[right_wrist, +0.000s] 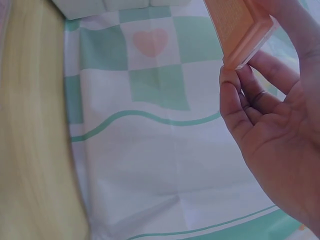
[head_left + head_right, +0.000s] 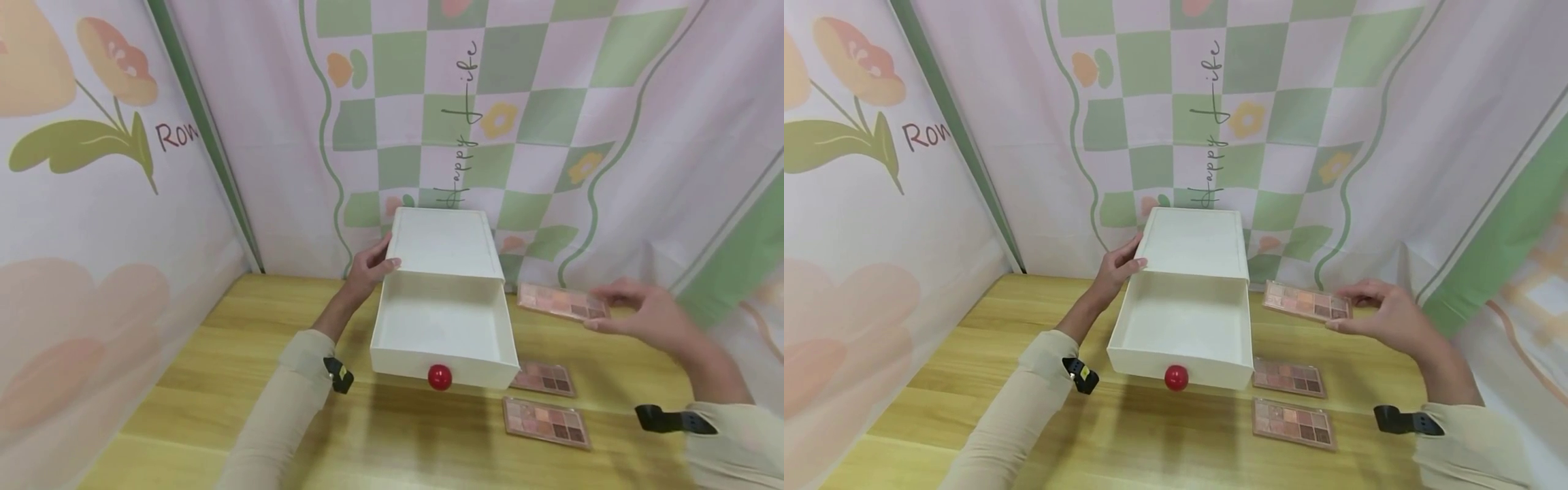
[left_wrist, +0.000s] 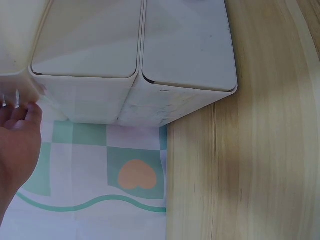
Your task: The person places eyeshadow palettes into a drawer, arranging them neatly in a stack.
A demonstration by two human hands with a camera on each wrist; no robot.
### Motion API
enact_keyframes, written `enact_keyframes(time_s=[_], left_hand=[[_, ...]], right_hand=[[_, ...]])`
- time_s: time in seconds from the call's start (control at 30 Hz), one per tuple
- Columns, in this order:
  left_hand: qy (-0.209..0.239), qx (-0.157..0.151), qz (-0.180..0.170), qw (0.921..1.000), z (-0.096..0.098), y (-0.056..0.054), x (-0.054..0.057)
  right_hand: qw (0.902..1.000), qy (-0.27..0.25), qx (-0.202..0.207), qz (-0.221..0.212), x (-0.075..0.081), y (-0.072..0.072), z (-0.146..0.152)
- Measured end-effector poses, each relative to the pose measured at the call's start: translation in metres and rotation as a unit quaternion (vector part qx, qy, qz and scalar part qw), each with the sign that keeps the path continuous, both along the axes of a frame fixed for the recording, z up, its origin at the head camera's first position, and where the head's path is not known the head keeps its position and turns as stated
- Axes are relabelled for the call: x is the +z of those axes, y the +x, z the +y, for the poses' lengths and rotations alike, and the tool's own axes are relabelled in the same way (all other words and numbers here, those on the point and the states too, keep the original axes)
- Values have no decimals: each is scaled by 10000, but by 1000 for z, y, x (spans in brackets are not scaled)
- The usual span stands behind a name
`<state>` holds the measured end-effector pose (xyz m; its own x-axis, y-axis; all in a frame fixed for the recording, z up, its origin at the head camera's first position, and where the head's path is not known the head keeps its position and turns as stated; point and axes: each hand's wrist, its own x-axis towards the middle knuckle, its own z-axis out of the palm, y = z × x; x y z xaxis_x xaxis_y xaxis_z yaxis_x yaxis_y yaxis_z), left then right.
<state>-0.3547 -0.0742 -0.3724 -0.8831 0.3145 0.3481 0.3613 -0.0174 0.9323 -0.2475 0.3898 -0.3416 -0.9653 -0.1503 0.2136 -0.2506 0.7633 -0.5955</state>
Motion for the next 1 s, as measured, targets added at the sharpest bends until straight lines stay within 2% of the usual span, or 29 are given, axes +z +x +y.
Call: enact_keyframes(time_s=[0.17,0.43,0.8,1.0], left_hand=[[66,-27,54,10000,0,-1,1],[62,-7,81,9999,0,-2,0],[91,11,29,10000,0,-1,0],[45,43,-14,10000,0,-1,0]], right_hand=[[9998,-188,50,0,9,4,-2],[9998,147,77,115,26,8,-7],[9996,191,-26,218,44,21,-31],[9985,75,245,476,47,24,-48]])
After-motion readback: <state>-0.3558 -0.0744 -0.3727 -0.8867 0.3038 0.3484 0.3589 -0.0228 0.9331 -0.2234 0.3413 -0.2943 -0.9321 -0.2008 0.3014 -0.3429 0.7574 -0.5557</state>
